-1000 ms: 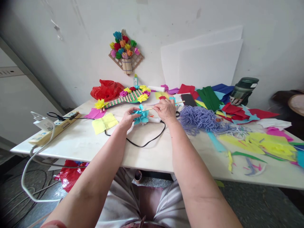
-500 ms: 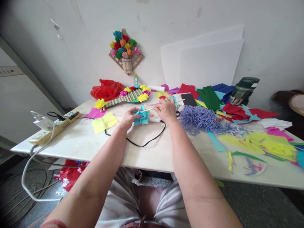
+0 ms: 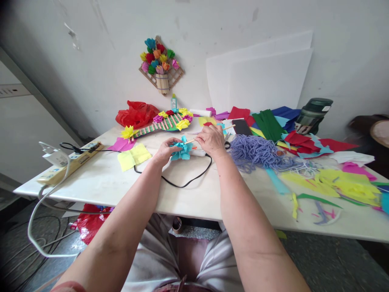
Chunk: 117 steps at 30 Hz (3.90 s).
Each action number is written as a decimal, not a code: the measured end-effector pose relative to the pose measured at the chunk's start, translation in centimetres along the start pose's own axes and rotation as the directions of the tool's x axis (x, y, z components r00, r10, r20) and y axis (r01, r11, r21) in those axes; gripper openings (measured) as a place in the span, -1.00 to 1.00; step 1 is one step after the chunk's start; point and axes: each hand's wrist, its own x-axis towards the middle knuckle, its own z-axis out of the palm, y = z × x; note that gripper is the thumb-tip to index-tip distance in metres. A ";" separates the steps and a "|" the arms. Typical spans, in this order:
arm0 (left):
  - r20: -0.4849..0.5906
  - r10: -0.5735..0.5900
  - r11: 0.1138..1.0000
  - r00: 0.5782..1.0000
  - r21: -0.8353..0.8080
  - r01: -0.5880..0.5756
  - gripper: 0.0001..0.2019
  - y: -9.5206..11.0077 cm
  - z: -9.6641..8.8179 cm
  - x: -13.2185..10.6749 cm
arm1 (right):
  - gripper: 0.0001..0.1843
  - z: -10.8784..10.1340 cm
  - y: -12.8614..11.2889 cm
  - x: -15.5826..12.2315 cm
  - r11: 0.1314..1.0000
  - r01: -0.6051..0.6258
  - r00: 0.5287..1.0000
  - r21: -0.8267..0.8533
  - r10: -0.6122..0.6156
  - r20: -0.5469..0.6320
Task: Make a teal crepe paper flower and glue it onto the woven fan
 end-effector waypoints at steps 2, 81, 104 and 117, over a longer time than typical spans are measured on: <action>0.004 0.000 1.000 1.000 0.002 0.000 -0.65 0.0 0.0 0.0 | -0.68 0.0 0.0 0.0 1.000 0.005 1.000 0.002 -0.005 0.002; -0.116 -0.053 0.941 0.992 -0.338 0.011 -0.58 0.2 -0.1 0.1 | -0.62 0.1 -0.8 0.5 0.868 -0.351 0.924 0.351 0.381 -0.017; -0.097 -0.069 0.902 0.993 -0.431 0.020 -0.65 -0.4 0.3 0.7 | -0.76 1.0 -3.6 0.5 0.576 -0.664 0.743 0.477 0.442 0.502; -0.029 -0.124 0.909 0.992 -0.404 0.102 -0.67 0.4 0.1 0.3 | -0.82 1.6 -2.9 0.4 0.540 -0.664 0.745 0.517 0.535 0.398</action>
